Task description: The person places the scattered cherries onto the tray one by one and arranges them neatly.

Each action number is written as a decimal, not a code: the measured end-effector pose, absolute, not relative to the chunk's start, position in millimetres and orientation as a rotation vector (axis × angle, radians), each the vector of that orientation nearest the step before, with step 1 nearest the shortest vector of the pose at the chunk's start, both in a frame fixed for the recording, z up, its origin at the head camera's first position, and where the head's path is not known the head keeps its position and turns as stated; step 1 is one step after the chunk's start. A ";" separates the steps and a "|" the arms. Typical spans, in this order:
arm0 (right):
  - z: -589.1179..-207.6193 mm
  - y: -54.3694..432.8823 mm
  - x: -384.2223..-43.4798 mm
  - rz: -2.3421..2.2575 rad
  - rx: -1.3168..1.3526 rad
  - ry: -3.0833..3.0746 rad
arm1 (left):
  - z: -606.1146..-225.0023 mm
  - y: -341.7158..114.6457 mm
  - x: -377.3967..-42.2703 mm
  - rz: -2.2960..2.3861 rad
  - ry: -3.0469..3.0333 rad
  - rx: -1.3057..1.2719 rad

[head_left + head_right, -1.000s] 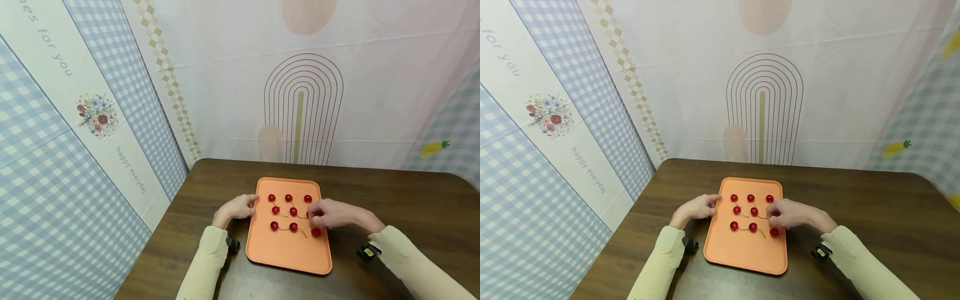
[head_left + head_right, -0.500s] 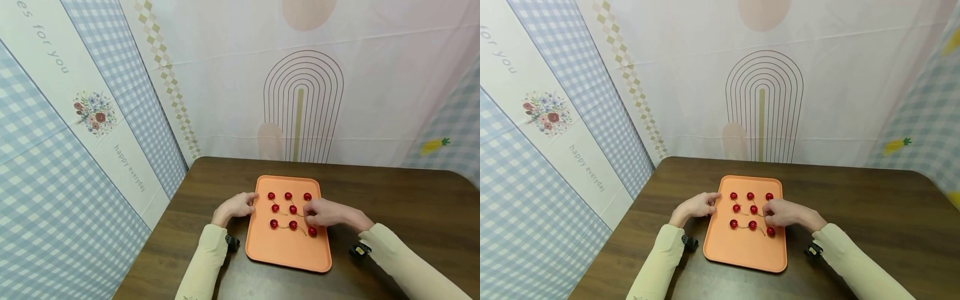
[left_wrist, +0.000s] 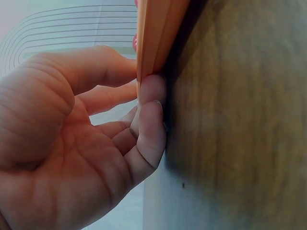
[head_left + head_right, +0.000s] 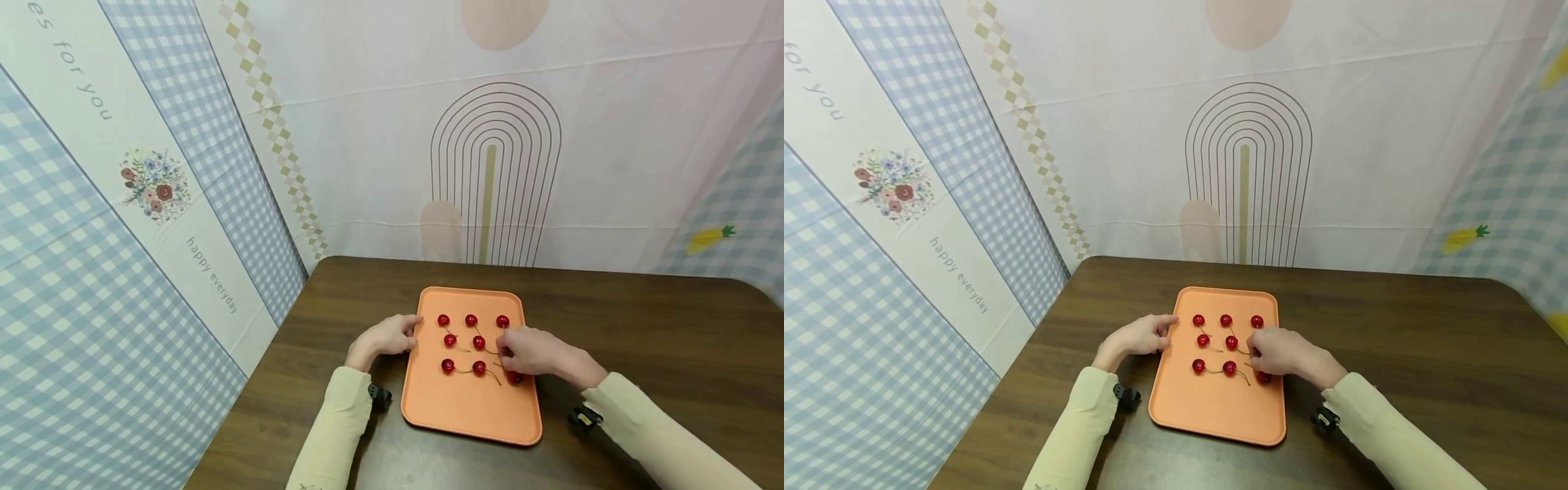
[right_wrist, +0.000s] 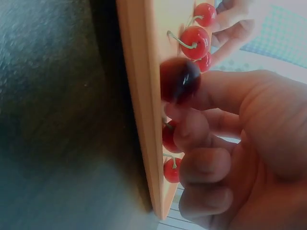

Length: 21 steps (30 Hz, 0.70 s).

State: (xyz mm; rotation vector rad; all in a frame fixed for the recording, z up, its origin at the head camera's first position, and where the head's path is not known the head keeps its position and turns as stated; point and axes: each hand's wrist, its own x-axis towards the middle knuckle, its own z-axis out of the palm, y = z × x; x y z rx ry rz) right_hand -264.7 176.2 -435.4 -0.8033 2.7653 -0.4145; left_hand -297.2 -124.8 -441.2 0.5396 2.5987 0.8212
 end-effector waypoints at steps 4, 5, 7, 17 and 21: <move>-434.1 175.1 -261.8 -0.413 -0.773 2.794 | -440.9 -124.7 -296.8 0.820 2.592 0.541; -433.7 175.3 -260.9 -0.417 -0.764 2.796 | -440.8 -124.3 -296.9 0.816 2.591 0.542; -432.7 176.2 -258.5 -0.431 -0.759 2.788 | -441.1 -123.2 -297.2 0.811 2.591 0.548; -426.7 189.5 -247.1 -0.516 -0.715 2.786 | -444.5 -123.2 -298.0 0.833 2.580 0.550; -424.0 203.1 -248.1 -0.562 -0.695 2.797 | -444.5 -127.5 -297.7 0.893 2.537 0.520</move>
